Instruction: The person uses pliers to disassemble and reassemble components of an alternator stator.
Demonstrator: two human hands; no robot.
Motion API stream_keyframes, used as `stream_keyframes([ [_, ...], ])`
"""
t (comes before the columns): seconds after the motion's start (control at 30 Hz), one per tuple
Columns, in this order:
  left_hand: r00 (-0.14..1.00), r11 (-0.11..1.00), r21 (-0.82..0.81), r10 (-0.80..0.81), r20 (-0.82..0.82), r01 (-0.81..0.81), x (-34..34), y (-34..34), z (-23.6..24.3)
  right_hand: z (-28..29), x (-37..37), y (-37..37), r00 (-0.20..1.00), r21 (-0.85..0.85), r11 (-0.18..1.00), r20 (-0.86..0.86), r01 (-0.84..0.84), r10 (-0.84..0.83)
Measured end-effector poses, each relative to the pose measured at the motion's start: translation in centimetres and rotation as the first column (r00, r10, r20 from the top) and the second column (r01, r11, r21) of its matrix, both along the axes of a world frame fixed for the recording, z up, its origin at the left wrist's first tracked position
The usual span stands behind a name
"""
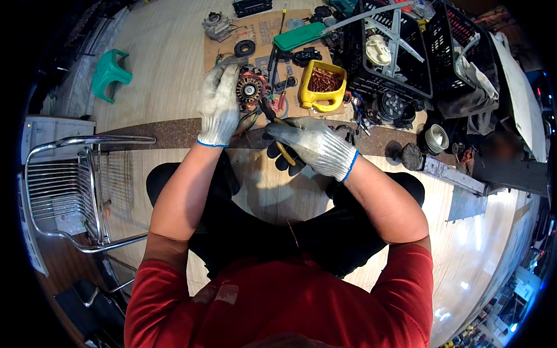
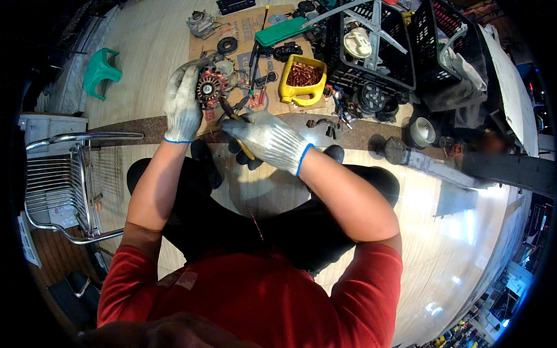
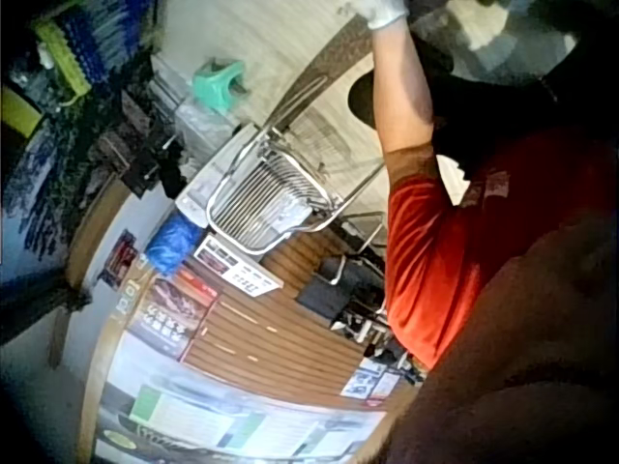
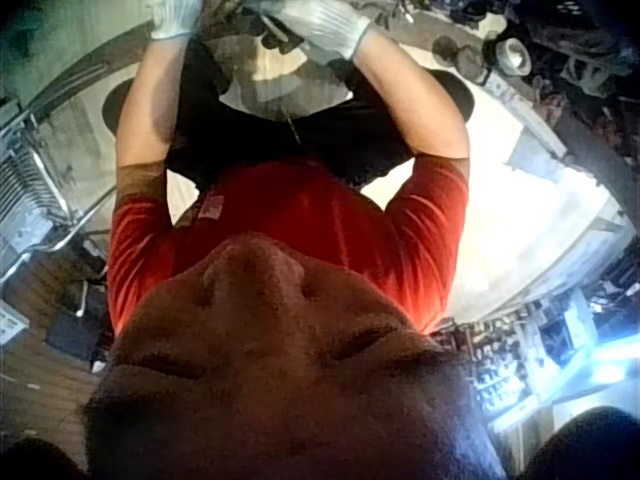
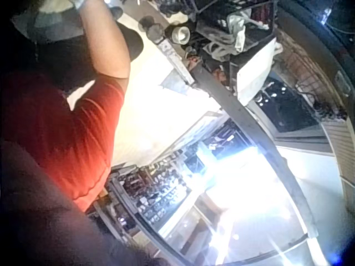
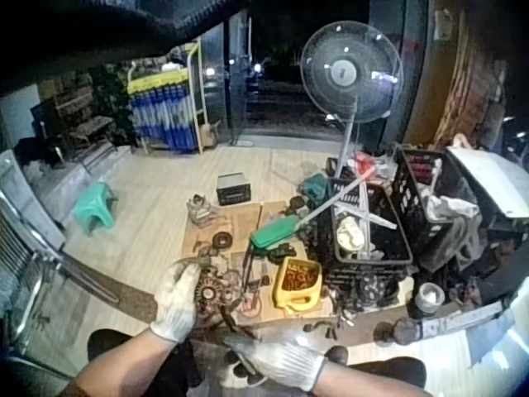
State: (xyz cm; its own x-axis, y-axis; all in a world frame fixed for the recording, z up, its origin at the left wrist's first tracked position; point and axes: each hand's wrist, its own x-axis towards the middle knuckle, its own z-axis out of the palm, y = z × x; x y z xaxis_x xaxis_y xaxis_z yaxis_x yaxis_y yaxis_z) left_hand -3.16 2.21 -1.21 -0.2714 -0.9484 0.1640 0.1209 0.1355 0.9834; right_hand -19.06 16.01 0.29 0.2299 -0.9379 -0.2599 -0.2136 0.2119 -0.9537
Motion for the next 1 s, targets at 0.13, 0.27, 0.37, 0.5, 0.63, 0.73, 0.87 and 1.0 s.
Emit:
stream_keyframes([
  [0.13, 0.999, 0.999, -0.043, -0.013, 0.03, 0.014, 0.1, 0.0, -0.2, 0.0, 0.1, 0.1, 0.999, -0.071, 0.997, 0.031, 0.014, -0.011],
  [0.27, 0.998, 0.997, -0.075, -0.011, 0.055, 0.016, 0.2, -0.1, -0.3, -1.3, -0.1, 0.0, 1.0, -0.22, 0.975, -0.006, 0.01, -0.012],
  [0.37, 0.999, 0.997, -0.083, 0.005, 0.052, 0.0, 0.3, -0.3, -0.6, -0.2, 0.2, -0.1, 0.997, -0.013, 0.999, 0.061, 0.044, -0.043],
  [0.5, 0.999, 0.999, -0.003, 0.037, 0.008, -0.037, 0.1, 0.1, 0.1, 1.9, 0.3, -0.3, 0.999, 0.107, 0.994, -0.031, 0.038, -0.035],
  [0.63, 0.982, 0.969, 0.239, -0.011, -0.187, 0.056, 0.7, -1.0, 0.2, 2.4, -0.3, -0.2, 0.999, -0.018, 1.0, -0.052, 0.009, -0.01],
  [0.73, 0.97, 0.895, 0.441, 0.052, -0.238, 0.061, 1.1, -1.5, 0.5, 5.5, -1.2, -0.4, 0.988, 0.367, 0.923, 0.054, 0.112, -0.142],
  [0.87, 0.914, 0.847, 0.467, -0.051, -0.402, 0.253, 1.9, -2.1, 0.1, 5.8, -2.9, -0.1, 0.994, 0.293, 0.955, 0.083, 0.05, -0.077],
  [1.0, 0.854, 0.745, 0.594, 0.063, -0.517, 0.305, 1.4, -1.1, 1.9, 5.0, -4.3, -0.1, 1.0, 0.177, 0.984, -0.03, 0.004, 0.001],
])
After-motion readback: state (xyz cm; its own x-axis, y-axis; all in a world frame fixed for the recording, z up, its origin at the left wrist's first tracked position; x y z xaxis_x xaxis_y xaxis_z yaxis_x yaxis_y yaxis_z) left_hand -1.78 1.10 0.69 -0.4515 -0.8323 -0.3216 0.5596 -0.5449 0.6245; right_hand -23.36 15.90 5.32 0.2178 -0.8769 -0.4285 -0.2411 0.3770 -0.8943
